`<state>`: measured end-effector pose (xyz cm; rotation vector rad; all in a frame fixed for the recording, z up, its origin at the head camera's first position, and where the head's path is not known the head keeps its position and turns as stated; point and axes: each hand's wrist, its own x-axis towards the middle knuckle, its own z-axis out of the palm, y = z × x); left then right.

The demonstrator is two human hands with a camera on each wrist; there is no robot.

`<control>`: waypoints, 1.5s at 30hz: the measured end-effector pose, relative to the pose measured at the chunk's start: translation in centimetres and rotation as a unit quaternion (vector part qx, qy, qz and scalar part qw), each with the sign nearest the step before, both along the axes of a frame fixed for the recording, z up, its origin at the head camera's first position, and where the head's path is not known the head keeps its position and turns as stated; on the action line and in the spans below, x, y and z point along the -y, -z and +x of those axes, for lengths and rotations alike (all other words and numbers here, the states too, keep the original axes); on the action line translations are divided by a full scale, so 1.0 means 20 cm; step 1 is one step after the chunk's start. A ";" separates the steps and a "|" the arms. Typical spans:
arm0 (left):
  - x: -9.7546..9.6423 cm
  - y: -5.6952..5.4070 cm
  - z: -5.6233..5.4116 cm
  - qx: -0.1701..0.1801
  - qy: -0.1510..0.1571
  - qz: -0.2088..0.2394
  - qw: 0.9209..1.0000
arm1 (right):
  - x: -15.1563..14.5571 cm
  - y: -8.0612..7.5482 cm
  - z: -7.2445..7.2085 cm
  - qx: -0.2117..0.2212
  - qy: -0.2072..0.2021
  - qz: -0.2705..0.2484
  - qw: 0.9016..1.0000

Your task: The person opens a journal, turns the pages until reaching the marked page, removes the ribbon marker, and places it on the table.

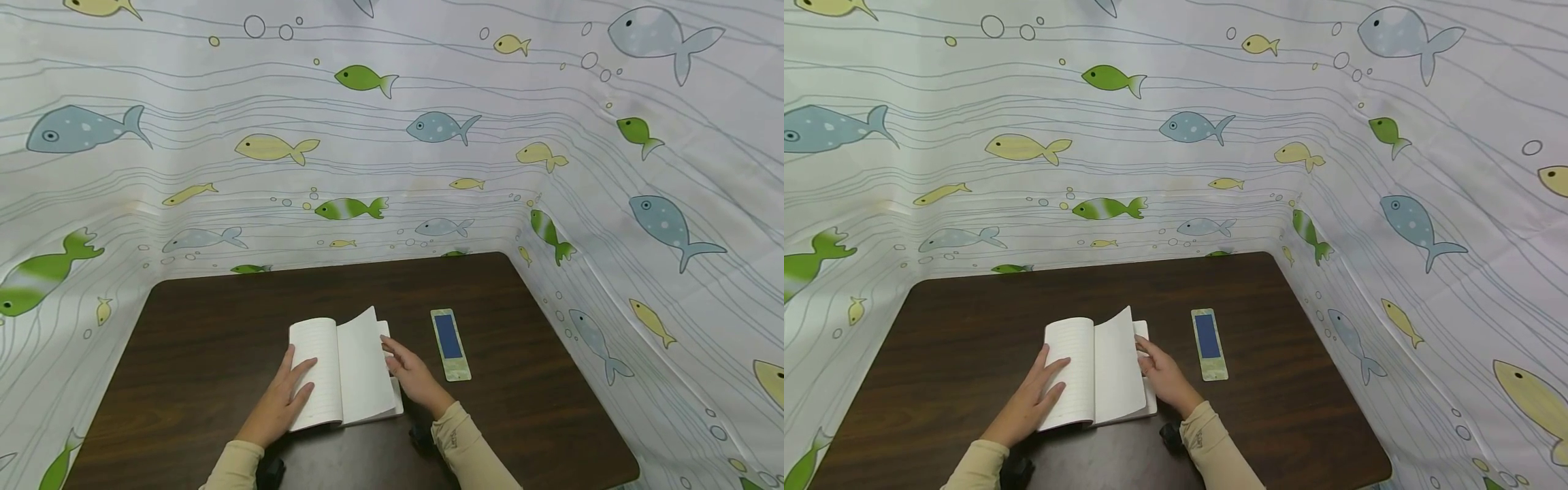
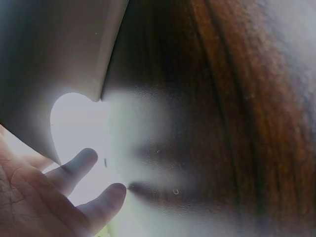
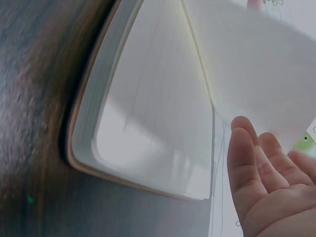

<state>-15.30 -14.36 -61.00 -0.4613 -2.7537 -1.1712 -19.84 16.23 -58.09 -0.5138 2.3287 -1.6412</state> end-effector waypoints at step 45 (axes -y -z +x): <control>0.01 -0.01 0.00 0.020 -0.005 0.006 1.000 | 0.20 0.00 0.03 -0.081 -0.094 0.077 0.989</control>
